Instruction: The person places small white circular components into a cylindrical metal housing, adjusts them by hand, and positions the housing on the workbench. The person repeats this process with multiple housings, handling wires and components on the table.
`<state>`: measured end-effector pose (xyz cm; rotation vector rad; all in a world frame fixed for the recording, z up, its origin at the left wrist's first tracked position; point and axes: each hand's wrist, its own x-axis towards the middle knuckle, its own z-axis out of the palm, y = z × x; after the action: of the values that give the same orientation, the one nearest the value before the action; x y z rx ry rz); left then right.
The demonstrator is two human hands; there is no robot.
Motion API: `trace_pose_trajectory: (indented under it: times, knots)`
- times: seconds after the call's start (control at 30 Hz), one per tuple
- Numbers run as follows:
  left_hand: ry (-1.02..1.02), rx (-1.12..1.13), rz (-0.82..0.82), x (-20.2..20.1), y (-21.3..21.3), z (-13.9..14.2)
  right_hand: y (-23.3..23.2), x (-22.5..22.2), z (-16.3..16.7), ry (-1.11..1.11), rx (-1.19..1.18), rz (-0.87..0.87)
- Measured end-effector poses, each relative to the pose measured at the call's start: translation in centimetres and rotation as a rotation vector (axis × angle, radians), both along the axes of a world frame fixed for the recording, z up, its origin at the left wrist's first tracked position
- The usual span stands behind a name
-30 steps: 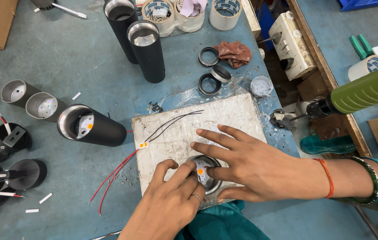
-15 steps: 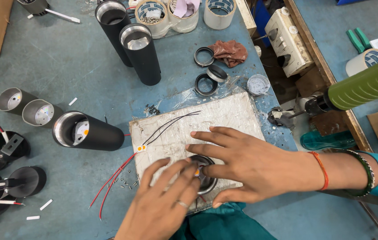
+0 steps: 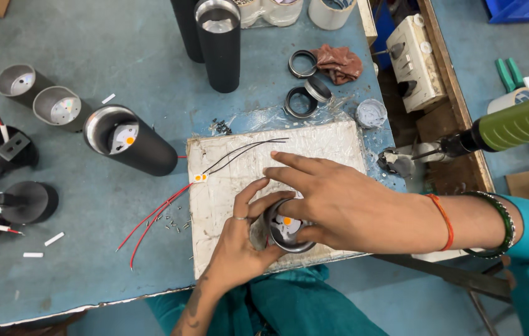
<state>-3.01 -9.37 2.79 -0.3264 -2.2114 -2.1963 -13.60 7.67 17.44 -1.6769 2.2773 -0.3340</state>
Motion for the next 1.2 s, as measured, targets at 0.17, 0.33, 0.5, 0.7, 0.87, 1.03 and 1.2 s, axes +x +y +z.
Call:
trace_pose_trajectory:
  times: [0.17,0.33,0.5,0.7,0.87,1.03,1.2]
  knots:
    - [-0.046,-0.02,-0.033,-0.2,-0.7,0.0,-1.2,0.7,-0.2,0.061,0.017,-0.022]
    - [-0.041,-0.042,-0.029,-0.1,-1.1,-0.4,-1.8,0.9,-0.5,0.089,0.054,-0.009]
    - [-0.019,-0.019,-0.023,-0.1,-1.1,-0.8,-2.0,0.7,-0.6,0.098,0.024,0.019]
    - [-0.046,-0.029,-0.013,-0.2,-1.2,-1.1,-1.9,0.5,-1.0,0.063,0.014,0.033]
    - [-0.059,-0.039,-0.012,-0.3,-1.3,-1.2,-2.0,-0.3,-1.4,-0.039,-0.036,0.043]
    - [-0.041,-0.057,-0.002,-0.6,-1.1,-1.4,-1.8,-1.0,-1.4,-0.108,-0.036,0.05]
    - [-0.057,-0.037,-0.005,-0.8,-1.0,-1.9,-1.6,-1.4,-1.4,-0.136,-0.036,0.052]
